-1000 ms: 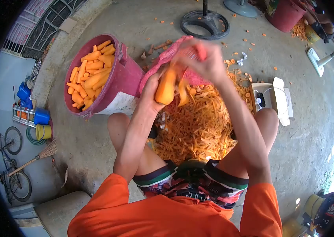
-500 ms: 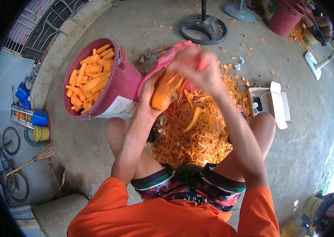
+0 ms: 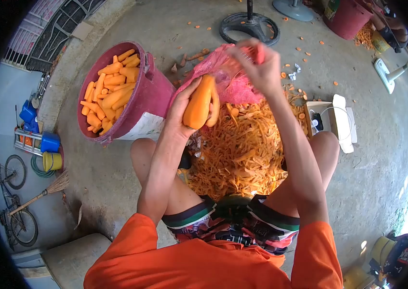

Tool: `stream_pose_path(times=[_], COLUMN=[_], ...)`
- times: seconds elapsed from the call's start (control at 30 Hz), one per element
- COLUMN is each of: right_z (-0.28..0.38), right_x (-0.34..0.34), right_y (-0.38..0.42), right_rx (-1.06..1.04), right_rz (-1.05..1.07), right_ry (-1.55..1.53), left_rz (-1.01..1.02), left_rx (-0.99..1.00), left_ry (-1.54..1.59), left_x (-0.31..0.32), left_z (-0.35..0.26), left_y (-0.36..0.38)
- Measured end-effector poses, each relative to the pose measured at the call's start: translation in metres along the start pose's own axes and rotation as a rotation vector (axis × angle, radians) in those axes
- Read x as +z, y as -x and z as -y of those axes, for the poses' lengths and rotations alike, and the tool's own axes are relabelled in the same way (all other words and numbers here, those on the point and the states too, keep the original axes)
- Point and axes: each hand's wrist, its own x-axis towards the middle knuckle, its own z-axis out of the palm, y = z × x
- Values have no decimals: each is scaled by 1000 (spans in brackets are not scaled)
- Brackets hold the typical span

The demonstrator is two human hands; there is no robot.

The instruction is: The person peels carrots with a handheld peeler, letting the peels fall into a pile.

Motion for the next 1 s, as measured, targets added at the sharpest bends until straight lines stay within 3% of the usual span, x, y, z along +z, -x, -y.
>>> stream_pose_path(times=[0.03, 0.1, 0.17, 0.2, 0.23, 0.27, 0.3, 0.33, 0.37, 0.43, 0.47, 0.57, 0.6, 0.63, 0.73, 0.8, 0.83, 0.9, 0.93, 1.0], right_z=[-2, 25, 45, 53, 41, 17, 3, 10, 16, 32, 52, 21, 6, 10, 33, 57, 47, 17, 20, 25], right_x=[-6, 4, 18, 22, 20, 14, 7, -1, 1, 14, 17, 9, 0, -9, 3, 16, 16, 10, 2, -3], right_y=[-7, 2, 14, 15, 13, 9, 4, -4, 0, 13, 16, 11, 2, -11, 4, 14, 9, 5, 2, 1], right_rx=[84, 174, -485, -511, -503, -221, 52, 169, 172, -164, -350, -188, -2, -70, 44, -562, -561, -363, 160, 117], right_rz=[-168, -124, 268, 287, 286, 154, 21, -69, -67, 141, 355, 179, 59, -36, 7, 367, 363, 179, 87, 73], right_ry=[-3, -95, 173, 200, 195, 47, -92, -28, -24, 9, 113, 95, -102, 137, -114, 248, 244, 112, -229, -207], left_rz=[4, -53, 40, -172, -394, 47, 47, -55, -161, -127, -152, -211, -159, -100, -190, -293, -297, -43, -85, -125], left_rx=[2, 40, 18, 78, 134, -13, -17, 5, 24, 72, 102, 115, 74, 37, 67, 103, 103, 40, 59, 60], left_ry=[3, 28, 73, 31, -5, 1, 5, -17, -38, -153, -145, -71, -81, -90, -82, -37, -41, -88, -85, -66], left_x=[1, 4, 24, 38, 45, -6, -2, 7, 12, 10, 17, 16, 11, 12, 23, 40, 32, 6, 8, 12], left_z=[2, 2, -1, 4, 10, 4, 6, 7, 9, 13, 14, 13, 9, 6, 7, 7, 6, 9, 10, 13], left_y=[0, -2, -2, -1, 3, -4, -2, -2, -1, 0, 0, 2, 1, 0, 3, 2, 0, 0, 0, 3])
